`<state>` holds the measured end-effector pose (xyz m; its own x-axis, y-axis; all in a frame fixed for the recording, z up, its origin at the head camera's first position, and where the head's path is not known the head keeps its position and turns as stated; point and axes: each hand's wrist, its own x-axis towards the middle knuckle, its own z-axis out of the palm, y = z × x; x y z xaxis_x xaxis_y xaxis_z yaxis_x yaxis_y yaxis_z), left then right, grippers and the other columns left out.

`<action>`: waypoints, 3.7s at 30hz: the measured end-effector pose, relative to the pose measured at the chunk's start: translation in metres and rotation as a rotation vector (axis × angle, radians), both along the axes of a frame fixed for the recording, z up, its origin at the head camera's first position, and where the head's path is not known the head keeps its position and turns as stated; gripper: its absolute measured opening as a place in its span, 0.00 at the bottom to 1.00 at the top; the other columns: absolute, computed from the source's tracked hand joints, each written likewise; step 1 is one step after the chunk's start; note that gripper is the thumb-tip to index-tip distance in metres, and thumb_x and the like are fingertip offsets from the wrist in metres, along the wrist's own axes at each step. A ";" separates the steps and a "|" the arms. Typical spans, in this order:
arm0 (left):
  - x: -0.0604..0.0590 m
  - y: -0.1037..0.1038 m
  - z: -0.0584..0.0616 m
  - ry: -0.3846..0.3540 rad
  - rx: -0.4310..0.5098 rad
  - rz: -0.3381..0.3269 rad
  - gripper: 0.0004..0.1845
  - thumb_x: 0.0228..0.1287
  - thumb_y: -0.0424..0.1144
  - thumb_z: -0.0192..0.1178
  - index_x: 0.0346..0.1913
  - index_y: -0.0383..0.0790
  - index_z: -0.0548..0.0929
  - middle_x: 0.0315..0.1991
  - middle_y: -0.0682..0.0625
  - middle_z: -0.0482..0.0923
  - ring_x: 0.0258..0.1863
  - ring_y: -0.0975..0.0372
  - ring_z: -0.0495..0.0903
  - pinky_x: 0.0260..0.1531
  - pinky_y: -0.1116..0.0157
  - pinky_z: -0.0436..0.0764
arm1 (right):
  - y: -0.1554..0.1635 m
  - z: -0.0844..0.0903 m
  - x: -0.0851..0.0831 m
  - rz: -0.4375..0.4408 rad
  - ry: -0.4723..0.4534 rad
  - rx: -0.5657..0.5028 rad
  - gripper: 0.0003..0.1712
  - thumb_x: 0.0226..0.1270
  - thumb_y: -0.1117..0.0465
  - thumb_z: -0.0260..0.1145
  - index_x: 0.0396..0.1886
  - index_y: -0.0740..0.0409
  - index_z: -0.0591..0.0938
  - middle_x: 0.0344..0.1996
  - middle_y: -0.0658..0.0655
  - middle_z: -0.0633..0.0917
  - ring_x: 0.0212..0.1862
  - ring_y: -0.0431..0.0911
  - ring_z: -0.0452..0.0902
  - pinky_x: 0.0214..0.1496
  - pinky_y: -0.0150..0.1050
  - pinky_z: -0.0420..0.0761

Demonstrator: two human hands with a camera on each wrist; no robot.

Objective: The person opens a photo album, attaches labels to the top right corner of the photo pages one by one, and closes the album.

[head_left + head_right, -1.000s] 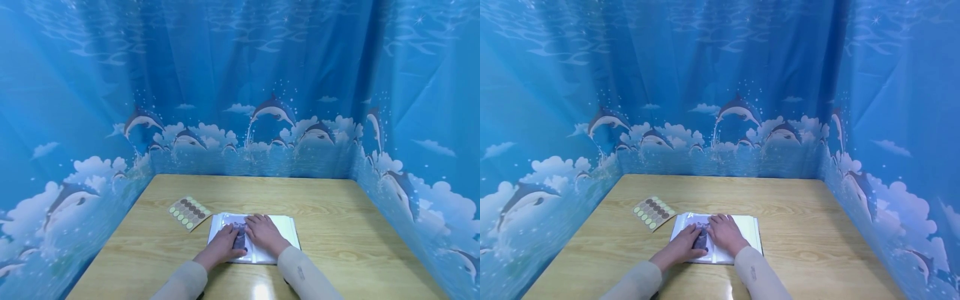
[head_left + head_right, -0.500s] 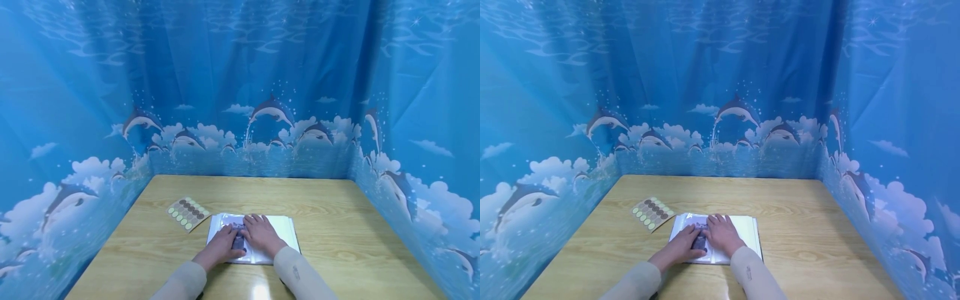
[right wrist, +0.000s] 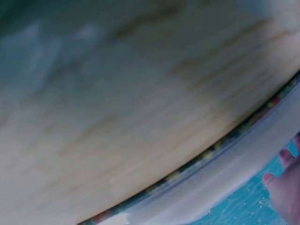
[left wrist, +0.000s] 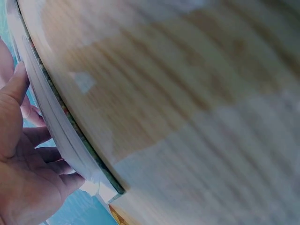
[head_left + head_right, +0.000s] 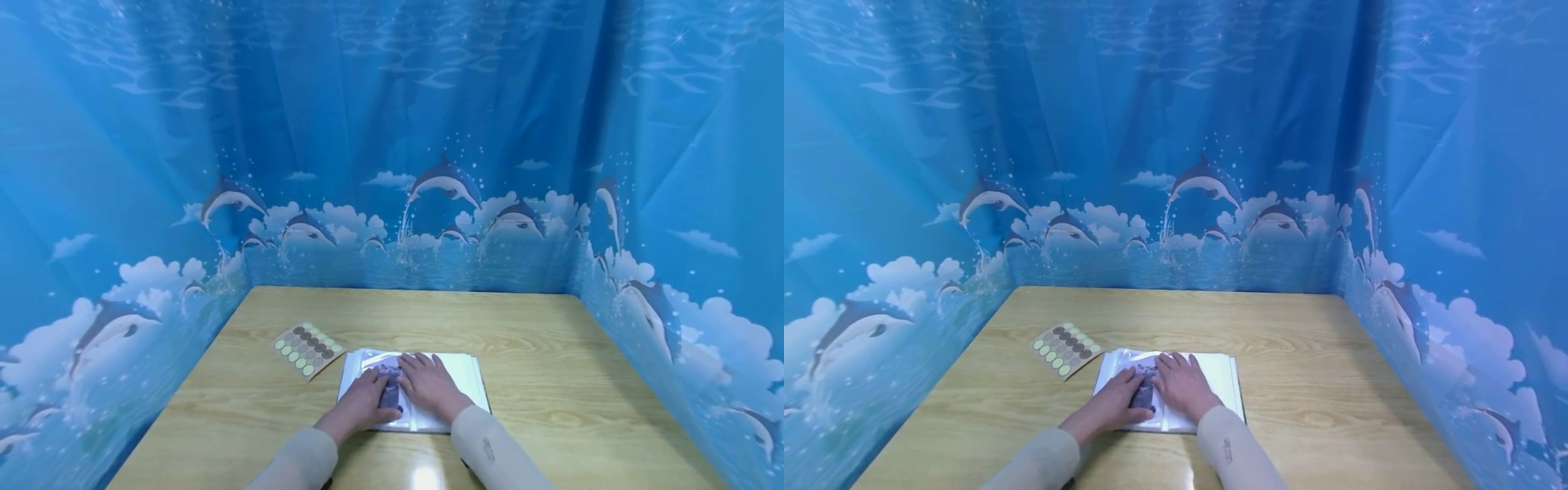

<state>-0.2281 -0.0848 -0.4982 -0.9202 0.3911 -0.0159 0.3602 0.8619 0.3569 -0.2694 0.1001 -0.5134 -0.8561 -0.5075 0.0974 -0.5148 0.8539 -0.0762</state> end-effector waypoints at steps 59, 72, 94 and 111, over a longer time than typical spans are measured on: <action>-0.003 -0.025 0.004 0.067 0.212 0.355 0.37 0.62 0.53 0.67 0.63 0.28 0.73 0.62 0.28 0.70 0.61 0.38 0.71 0.61 0.42 0.70 | 0.073 0.005 0.025 -0.308 -0.047 -0.260 0.34 0.75 0.49 0.57 0.67 0.71 0.71 0.68 0.70 0.69 0.70 0.65 0.61 0.70 0.64 0.60; 0.000 -0.038 0.008 0.039 0.195 0.408 0.35 0.62 0.51 0.66 0.60 0.24 0.74 0.54 0.28 0.77 0.54 0.38 0.76 0.55 0.42 0.75 | 0.098 0.009 0.047 -0.449 -0.082 -0.243 0.33 0.73 0.49 0.58 0.63 0.73 0.73 0.64 0.73 0.73 0.67 0.68 0.63 0.68 0.71 0.55; 0.001 -0.039 0.018 -0.197 0.432 0.582 0.39 0.66 0.47 0.61 0.66 0.18 0.64 0.65 0.24 0.65 0.64 0.35 0.66 0.64 0.43 0.67 | 0.101 0.005 0.058 -0.484 -0.093 -0.267 0.31 0.70 0.53 0.62 0.64 0.71 0.74 0.61 0.71 0.76 0.65 0.68 0.67 0.67 0.69 0.58; -0.008 -0.035 0.021 -0.345 0.658 0.694 0.38 0.61 0.45 0.63 0.58 0.09 0.65 0.57 0.20 0.69 0.59 0.36 0.71 0.62 0.47 0.71 | 0.103 0.004 0.064 -0.410 -0.046 -0.224 0.27 0.71 0.53 0.61 0.62 0.65 0.77 0.59 0.68 0.79 0.63 0.68 0.68 0.65 0.73 0.58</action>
